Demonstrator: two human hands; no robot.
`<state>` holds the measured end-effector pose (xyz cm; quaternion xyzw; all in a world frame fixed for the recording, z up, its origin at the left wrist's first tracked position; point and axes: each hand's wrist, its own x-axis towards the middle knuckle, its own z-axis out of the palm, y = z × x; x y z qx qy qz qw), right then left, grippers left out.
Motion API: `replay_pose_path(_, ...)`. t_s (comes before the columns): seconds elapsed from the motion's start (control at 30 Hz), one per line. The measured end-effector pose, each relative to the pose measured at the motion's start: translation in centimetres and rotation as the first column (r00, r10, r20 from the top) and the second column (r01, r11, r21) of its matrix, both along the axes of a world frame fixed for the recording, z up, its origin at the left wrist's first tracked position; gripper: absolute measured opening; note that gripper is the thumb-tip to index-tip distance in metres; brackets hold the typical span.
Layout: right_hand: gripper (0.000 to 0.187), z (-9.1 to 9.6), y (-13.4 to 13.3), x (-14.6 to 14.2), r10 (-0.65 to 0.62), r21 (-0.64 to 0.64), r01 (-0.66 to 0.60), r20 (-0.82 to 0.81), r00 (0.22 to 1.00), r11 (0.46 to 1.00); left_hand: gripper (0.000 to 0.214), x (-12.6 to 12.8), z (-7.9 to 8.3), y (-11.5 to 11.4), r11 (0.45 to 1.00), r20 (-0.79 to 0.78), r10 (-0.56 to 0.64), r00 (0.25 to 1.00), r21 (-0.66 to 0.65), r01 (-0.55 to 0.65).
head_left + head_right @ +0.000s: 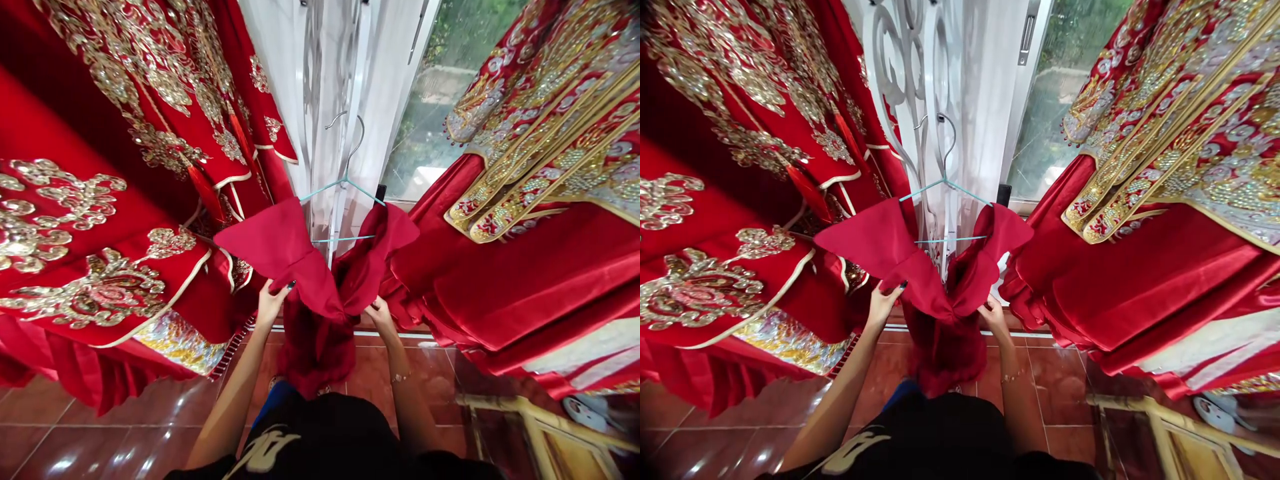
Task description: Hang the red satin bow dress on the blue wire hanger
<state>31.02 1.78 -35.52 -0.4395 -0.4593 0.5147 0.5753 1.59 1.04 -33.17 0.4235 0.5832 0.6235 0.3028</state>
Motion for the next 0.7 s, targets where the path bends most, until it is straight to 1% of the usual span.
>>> replay_pose_path(0.1, 0.043, 0.7, 0.5, -0.4, -0.048, 0.002, 0.048, -0.098, 0.994, 0.999, 0.047, -0.9, 0.0, -0.1, 1.000, 0.002, 0.030, 1.000, 0.004, -0.030)
replay_pose_path(0.2, 0.051, 1.6, 1.1, -1.2, -0.115, -0.020, 0.113, -0.246, 0.963, 0.993, 0.045, -2.1, -0.2, -0.2, 0.999, -0.020, 0.050, 0.999, 0.011, -0.050)
replay_pose_path(0.3, 0.054, 2.5, 1.9, -1.9, -0.187, -0.060, 0.178, -0.335, 0.924, 0.982, 0.039, -2.8, -0.6, 0.6, 0.999, -0.065, 0.043, 0.997, 0.005, -0.043)
replay_pose_path(0.37, 0.047, 3.0, 2.4, -2.0, -0.244, -0.062, 0.237, -0.327, 0.913, 0.970, 0.030, -3.1, -0.8, 1.8, 1.000, -0.093, 0.029, 0.995, 0.000, -0.029)
replay_pose_path(0.43, 0.042, 3.3, 2.7, -1.4, -0.322, -0.057, 0.320, -0.305, 0.896, 0.946, 0.026, -3.3, -0.9, 3.2, 1.000, -0.114, 0.011, 0.993, -0.010, -0.012)
replay_pose_path(0.53, 0.046, 3.2, 2.3, 0.1, -0.435, -0.037, 0.440, -0.249, 0.865, 0.897, 0.027, -3.4, -1.2, 4.8, 0.999, -0.142, -0.019, 0.990, -0.033, 0.015)
replay_pose_path(0.6, 0.049, 2.7, 1.6, 0.9, -0.482, -0.021, 0.488, -0.197, 0.854, 0.873, 0.028, -3.4, -1.5, 5.2, 0.999, -0.162, -0.038, 0.986, -0.043, 0.031)
replay_pose_path(0.7, 0.049, 1.6, 0.3, 1.3, -0.500, 0.007, 0.503, -0.098, 0.860, 0.864, 0.032, -3.6, -1.7, 4.9, 0.997, -0.199, -0.066, 0.978, -0.048, 0.058)
